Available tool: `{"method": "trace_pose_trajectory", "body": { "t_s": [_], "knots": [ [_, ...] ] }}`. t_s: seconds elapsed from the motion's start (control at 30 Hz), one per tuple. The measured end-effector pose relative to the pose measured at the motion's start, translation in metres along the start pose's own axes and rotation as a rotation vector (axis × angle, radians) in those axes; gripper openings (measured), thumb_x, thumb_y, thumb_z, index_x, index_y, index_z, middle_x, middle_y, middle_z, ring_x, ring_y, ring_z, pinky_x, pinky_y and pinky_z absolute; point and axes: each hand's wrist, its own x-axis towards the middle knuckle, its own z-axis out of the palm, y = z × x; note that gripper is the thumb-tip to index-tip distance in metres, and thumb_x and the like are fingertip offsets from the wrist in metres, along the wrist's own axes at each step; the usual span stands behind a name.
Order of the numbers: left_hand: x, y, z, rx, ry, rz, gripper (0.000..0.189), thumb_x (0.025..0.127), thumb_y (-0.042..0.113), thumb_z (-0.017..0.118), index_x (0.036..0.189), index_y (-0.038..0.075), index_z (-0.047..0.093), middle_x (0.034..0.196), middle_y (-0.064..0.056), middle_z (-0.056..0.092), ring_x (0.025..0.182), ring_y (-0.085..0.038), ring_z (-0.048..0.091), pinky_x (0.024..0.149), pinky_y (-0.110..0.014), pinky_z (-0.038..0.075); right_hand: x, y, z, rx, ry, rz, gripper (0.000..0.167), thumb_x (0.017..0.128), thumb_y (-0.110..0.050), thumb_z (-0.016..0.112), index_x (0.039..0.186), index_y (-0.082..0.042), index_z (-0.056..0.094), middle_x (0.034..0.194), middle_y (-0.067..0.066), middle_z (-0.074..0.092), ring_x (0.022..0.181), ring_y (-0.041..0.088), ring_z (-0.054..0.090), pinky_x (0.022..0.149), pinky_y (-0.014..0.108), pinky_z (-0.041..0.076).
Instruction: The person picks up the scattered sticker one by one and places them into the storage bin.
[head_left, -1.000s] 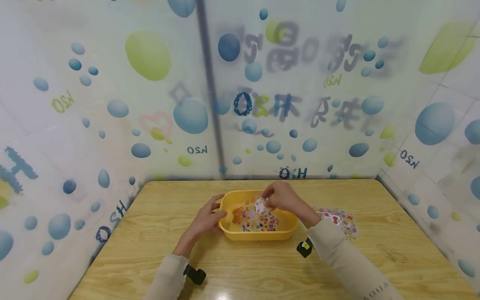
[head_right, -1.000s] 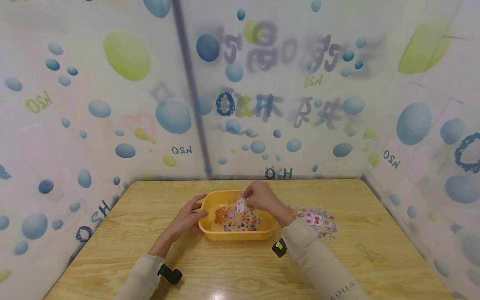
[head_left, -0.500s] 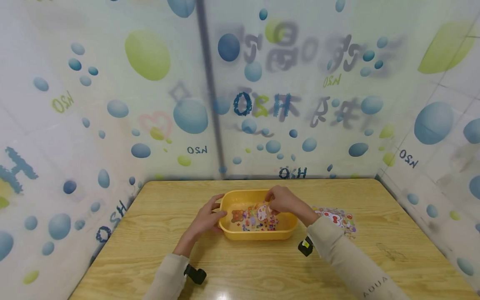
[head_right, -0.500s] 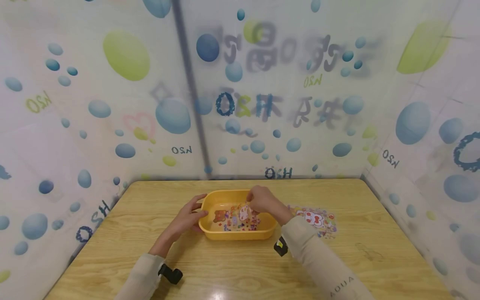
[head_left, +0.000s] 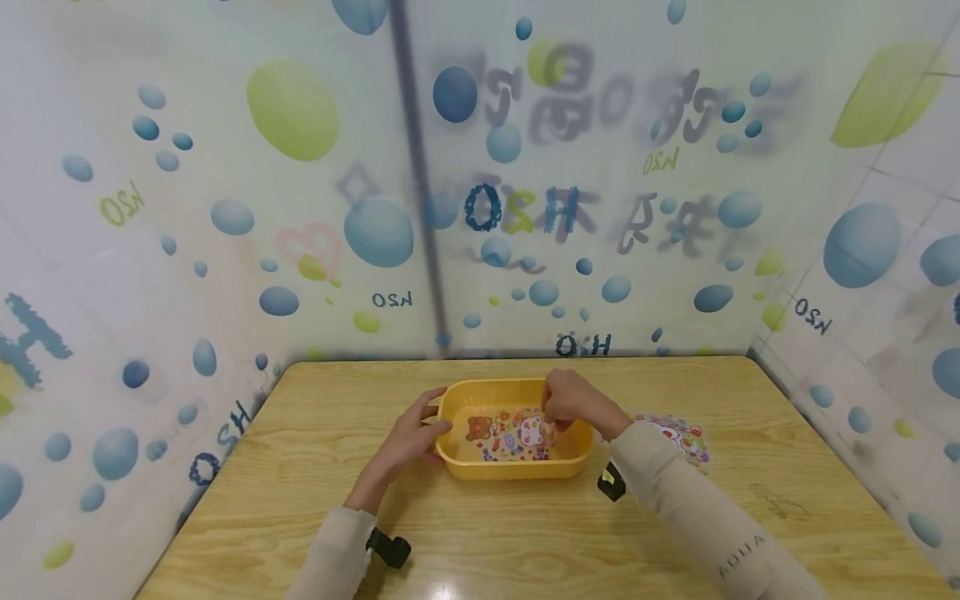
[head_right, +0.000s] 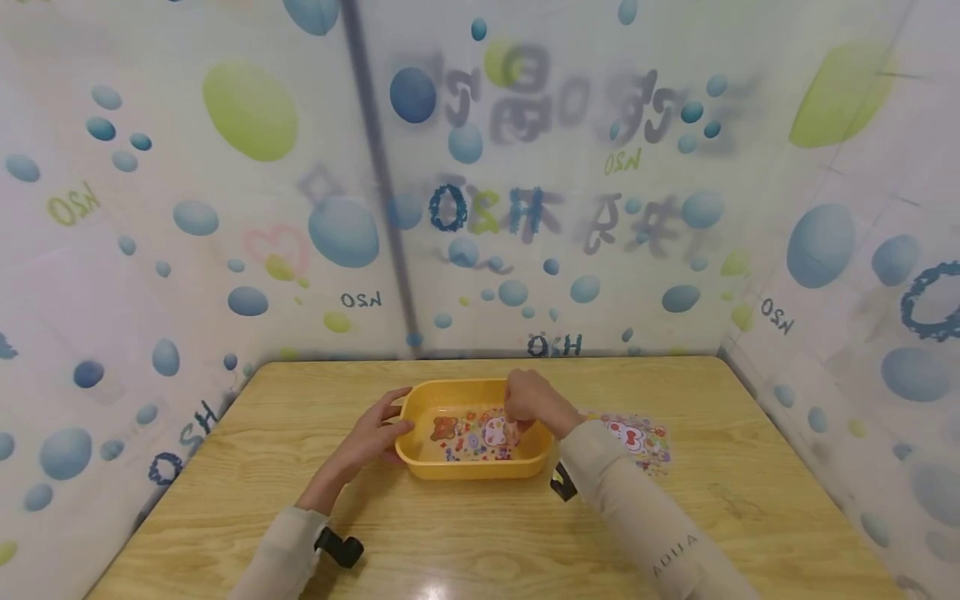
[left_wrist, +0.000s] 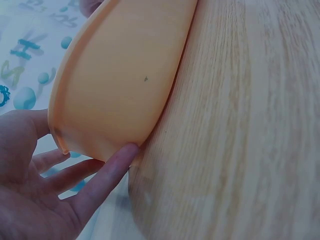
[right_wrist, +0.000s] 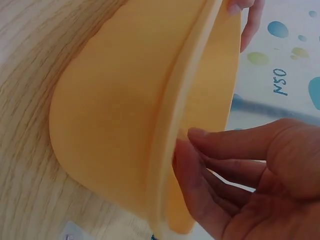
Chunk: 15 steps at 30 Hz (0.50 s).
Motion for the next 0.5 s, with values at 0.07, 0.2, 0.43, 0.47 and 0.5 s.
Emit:
{"method": "trace_pose_trajectory", "body": {
  "t_s": [0.07,0.2,0.43,0.47,0.5],
  "knots": [
    [0.000,0.000,-0.001,0.000,-0.002,0.003,0.063,0.102,0.014,0.062,0.160,0.020,0.037,0.149,-0.029,0.052,0.106,-0.037,0.072,0.060,-0.044,0.066,0.001,-0.001,-0.001,-0.035,-0.004,-0.001,0.009,0.091,0.002,0.069,0.092,0.003,0.078,0.076,0.010,0.071,0.055,0.017,0.066,0.055,0.025,0.060],
    [0.000,-0.001,-0.001,-0.004,0.001,0.005,0.063,0.102,0.014,0.063,0.160,0.020,0.038,0.149,-0.028,0.052,0.106,-0.038,0.072,0.059,-0.045,0.065,0.004,-0.002,0.000,-0.091,-0.006,0.012,0.014,0.090,0.005,0.064,0.083,0.002,0.075,0.067,0.008,0.065,0.054,0.019,0.064,0.051,0.022,0.056],
    [0.002,-0.002,0.000,0.001,-0.001,0.001,0.063,0.102,0.014,0.063,0.160,0.020,0.037,0.149,-0.028,0.052,0.107,-0.038,0.071,0.059,-0.044,0.065,0.011,-0.003,0.004,-0.157,-0.008,0.081,0.010,0.087,0.008,0.066,0.082,0.000,0.069,0.064,0.007,0.057,0.051,0.018,0.061,0.045,0.019,0.049],
    [0.002,-0.002,0.000,0.003,-0.003,0.003,0.063,0.102,0.014,0.062,0.160,0.020,0.037,0.149,-0.028,0.052,0.106,-0.039,0.071,0.059,-0.044,0.065,0.012,-0.003,0.004,-0.160,-0.011,0.094,0.008,0.087,0.008,0.066,0.086,0.001,0.069,0.064,0.008,0.058,0.050,0.018,0.061,0.044,0.020,0.049],
    [0.001,-0.002,-0.001,0.003,-0.004,0.002,0.063,0.102,0.014,0.062,0.160,0.020,0.037,0.149,-0.028,0.051,0.106,-0.039,0.072,0.059,-0.044,0.065,0.013,-0.004,0.004,-0.159,-0.015,0.106,0.007,0.087,0.007,0.067,0.090,0.001,0.069,0.067,0.008,0.060,0.051,0.018,0.062,0.045,0.020,0.051]
  ]
}}
